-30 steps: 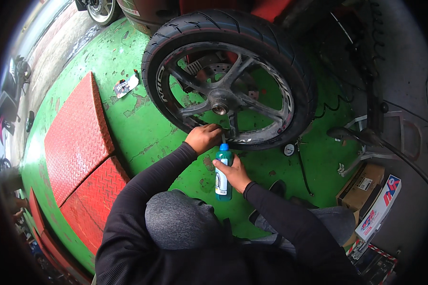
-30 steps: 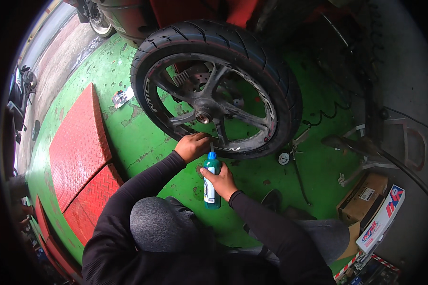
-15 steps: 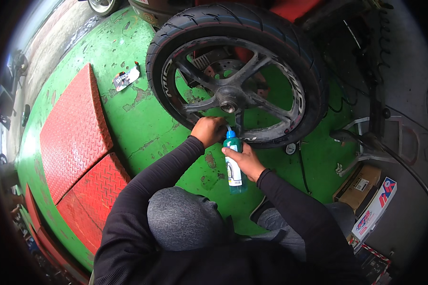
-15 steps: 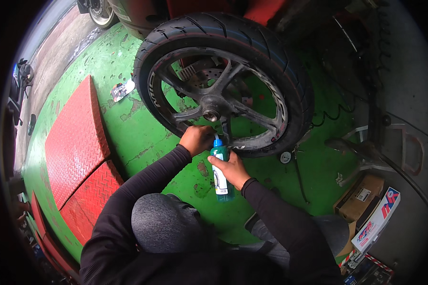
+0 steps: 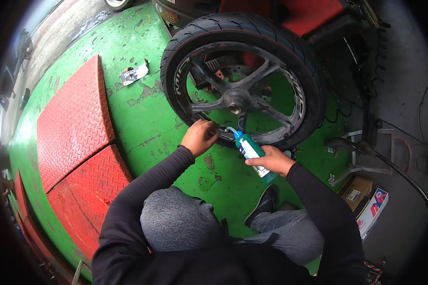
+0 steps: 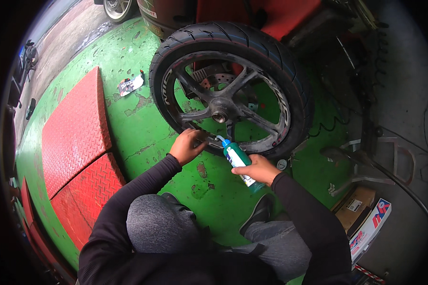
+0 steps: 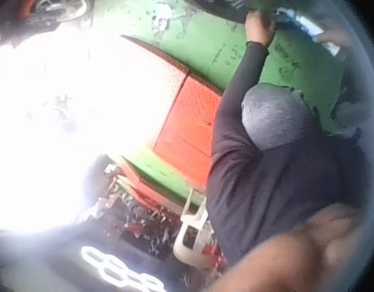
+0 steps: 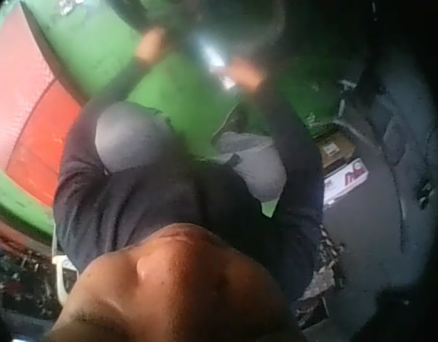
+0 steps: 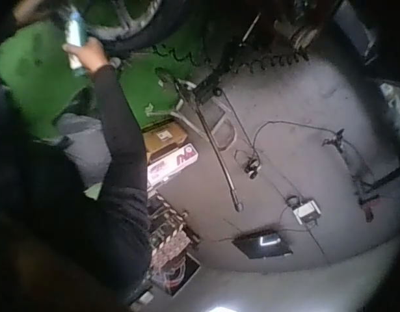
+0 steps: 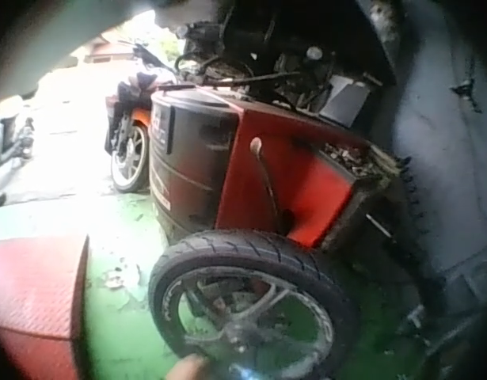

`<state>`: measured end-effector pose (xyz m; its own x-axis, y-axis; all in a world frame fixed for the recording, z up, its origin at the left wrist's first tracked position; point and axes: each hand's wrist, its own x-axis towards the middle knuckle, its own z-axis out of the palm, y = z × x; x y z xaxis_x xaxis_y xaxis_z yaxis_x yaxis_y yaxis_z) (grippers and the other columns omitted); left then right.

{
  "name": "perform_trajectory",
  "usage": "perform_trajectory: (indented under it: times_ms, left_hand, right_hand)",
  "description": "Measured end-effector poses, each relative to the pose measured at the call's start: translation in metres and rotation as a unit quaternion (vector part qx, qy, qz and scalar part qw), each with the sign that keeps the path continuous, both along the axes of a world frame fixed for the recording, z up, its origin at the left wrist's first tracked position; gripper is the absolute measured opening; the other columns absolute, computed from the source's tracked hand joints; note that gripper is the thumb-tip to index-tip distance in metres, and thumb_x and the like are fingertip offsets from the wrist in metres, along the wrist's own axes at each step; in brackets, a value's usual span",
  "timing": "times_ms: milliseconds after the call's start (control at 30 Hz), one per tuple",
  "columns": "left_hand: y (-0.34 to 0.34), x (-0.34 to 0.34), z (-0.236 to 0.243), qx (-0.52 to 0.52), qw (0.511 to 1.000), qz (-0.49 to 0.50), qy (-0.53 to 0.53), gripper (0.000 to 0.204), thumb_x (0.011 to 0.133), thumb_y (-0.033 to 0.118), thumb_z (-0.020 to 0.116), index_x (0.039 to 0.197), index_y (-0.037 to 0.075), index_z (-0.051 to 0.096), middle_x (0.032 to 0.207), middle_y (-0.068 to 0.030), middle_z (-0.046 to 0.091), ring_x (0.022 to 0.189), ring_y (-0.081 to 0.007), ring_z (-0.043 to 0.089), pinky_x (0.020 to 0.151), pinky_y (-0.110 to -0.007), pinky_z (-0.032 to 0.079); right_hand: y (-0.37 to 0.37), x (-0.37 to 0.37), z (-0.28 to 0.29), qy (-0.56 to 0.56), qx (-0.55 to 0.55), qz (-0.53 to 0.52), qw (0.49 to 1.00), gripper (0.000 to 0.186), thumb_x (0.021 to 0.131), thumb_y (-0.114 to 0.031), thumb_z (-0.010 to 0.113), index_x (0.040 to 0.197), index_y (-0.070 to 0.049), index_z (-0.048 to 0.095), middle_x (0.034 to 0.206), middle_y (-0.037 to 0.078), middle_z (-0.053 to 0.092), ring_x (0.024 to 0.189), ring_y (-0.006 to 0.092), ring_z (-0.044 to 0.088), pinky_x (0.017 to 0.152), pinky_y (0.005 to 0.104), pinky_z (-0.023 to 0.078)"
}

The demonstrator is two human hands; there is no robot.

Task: Applying sealant and inflating a motorcycle tire.

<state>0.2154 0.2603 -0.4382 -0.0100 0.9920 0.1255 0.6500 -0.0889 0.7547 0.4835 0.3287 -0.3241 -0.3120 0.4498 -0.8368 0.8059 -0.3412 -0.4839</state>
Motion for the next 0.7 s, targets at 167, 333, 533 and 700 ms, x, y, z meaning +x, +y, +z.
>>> perform_trajectory:
  times_ms: [167, 333, 533, 700]
  left_hand:
    - [0.003, -0.016, 0.010, -0.212, 0.955, -0.194, -0.080, 0.031, 0.090, 0.028, 0.072, 0.103, 0.000, 0.072, 0.093, -0.0141, 0.075, 0.084, -0.0259, 0.074, 0.080, -0.036, 0.058]
    - [0.047, 0.001, 0.069, -0.495, 0.780, -0.370, 0.101, 0.045, 0.094, 0.045, 0.066, 0.100, 0.001, 0.075, 0.096, -0.0103, 0.077, 0.083, -0.0174, 0.074, 0.079, -0.035, 0.058]
    - [0.046, 0.048, 0.018, -0.728, 0.647, -0.206, -0.098, 0.055, 0.099, 0.035, 0.050, 0.143, 0.003, 0.051, 0.125, -0.0206, 0.069, 0.099, -0.0327, 0.072, 0.082, -0.045, 0.057]
    - [-0.010, 0.158, -0.005, -0.289, 0.550, 0.196, -0.759, 0.060, 0.100, 0.057, 0.042, 0.129, 0.005, 0.053, 0.121, -0.0234, 0.067, 0.111, -0.0378, 0.066, 0.099, -0.051, 0.050]
  right_hand:
    - [0.025, -0.034, 0.037, -0.132, 0.243, 0.289, 0.917, 0.060, 0.073, -0.049, 0.081, 0.098, 0.006, 0.073, 0.094, 0.025, 0.073, 0.088, 0.0386, 0.072, 0.082, 0.0441, 0.056]
    - [0.044, -0.049, 0.054, -0.181, 0.236, 0.332, 0.895, 0.054, 0.074, -0.043, 0.081, 0.099, 0.004, 0.075, 0.101, 0.023, 0.074, 0.101, 0.0369, 0.071, 0.092, 0.0431, 0.055]
    - [0.045, -0.043, 0.046, -0.164, 0.233, 0.337, 0.897, 0.055, 0.074, -0.042, 0.082, 0.102, 0.004, 0.075, 0.106, 0.024, 0.073, 0.104, 0.0363, 0.070, 0.093, 0.0423, 0.055]
    - [0.056, -0.032, 0.027, -0.148, 0.267, 0.334, 0.891, 0.058, 0.070, -0.046, 0.083, 0.099, 0.004, 0.075, 0.099, 0.024, 0.074, 0.097, 0.0373, 0.072, 0.088, 0.0434, 0.056]
